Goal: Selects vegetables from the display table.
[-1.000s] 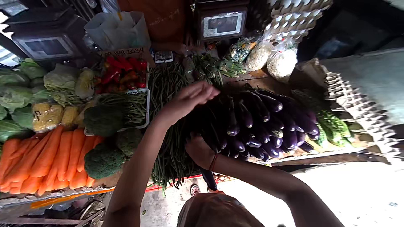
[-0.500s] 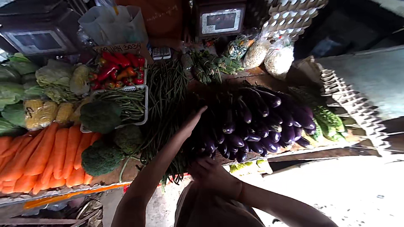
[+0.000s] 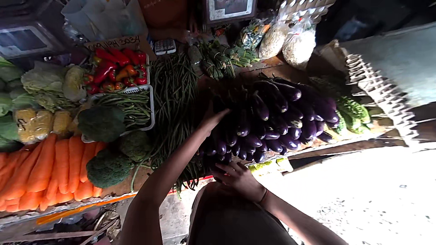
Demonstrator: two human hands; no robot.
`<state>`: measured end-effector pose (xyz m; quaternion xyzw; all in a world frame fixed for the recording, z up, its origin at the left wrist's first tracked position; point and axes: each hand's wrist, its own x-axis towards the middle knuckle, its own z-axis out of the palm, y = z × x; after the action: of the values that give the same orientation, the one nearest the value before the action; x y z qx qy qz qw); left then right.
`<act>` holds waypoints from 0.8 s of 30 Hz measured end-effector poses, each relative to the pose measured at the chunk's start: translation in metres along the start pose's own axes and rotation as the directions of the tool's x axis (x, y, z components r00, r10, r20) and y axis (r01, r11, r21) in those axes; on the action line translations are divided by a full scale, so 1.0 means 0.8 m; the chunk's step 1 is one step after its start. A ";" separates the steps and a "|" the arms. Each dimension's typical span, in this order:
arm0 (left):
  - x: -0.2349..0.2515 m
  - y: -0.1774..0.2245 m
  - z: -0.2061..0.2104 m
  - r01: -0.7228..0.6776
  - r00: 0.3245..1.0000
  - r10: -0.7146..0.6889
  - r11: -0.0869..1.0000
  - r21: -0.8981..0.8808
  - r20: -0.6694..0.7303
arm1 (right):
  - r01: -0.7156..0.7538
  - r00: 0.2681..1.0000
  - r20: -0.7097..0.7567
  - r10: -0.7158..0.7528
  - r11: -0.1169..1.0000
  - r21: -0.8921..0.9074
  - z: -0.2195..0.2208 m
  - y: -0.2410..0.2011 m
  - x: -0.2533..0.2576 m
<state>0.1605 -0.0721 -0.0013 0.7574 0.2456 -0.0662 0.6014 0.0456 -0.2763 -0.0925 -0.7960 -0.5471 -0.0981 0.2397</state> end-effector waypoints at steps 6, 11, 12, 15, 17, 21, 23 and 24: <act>-0.019 -0.024 0.011 -0.063 0.995 0.064 0.998 0.014 -0.080 | -0.126 0.973 -0.196 0.125 0.992 0.005 0.038 0.002 -0.013; -0.036 -0.024 0.006 -0.032 0.996 0.034 0.999 0.024 -0.084 | -0.181 0.957 -0.220 0.189 0.982 0.056 0.048 -0.002 0.000; -0.041 -0.022 0.004 -0.031 0.996 0.036 0.998 0.060 -0.082 | -0.194 0.953 -0.226 0.202 0.979 0.057 0.049 -0.003 0.001; -0.053 -0.017 0.000 -0.069 0.989 0.109 0.940 0.335 -0.103 | -0.258 0.938 -0.230 0.260 0.965 0.038 0.052 -0.006 -0.007; -0.059 -0.020 -0.003 -0.102 0.973 0.194 0.843 0.527 -0.123 | -0.308 0.926 -0.223 0.305 0.951 0.022 0.049 -0.005 -0.020; -0.057 -0.047 -0.018 -0.205 0.930 0.366 0.605 0.769 -0.040 | -0.359 0.909 -0.192 0.371 0.929 0.092 0.041 -0.002 -0.034; -0.054 -0.062 -0.033 -0.305 0.918 0.395 0.652 0.695 0.033 | -0.404 0.878 -0.206 0.433 0.899 0.169 0.043 0.001 -0.035; -0.051 -0.070 -0.042 -0.364 0.907 0.417 0.704 0.609 0.061 | -0.419 0.865 -0.212 0.455 0.887 0.194 0.041 0.003 -0.036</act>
<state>0.0935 -0.0432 -0.0253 0.9462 0.0695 0.0183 0.3154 0.0334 -0.2847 -0.1339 -0.8612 -0.3228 -0.1023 0.3790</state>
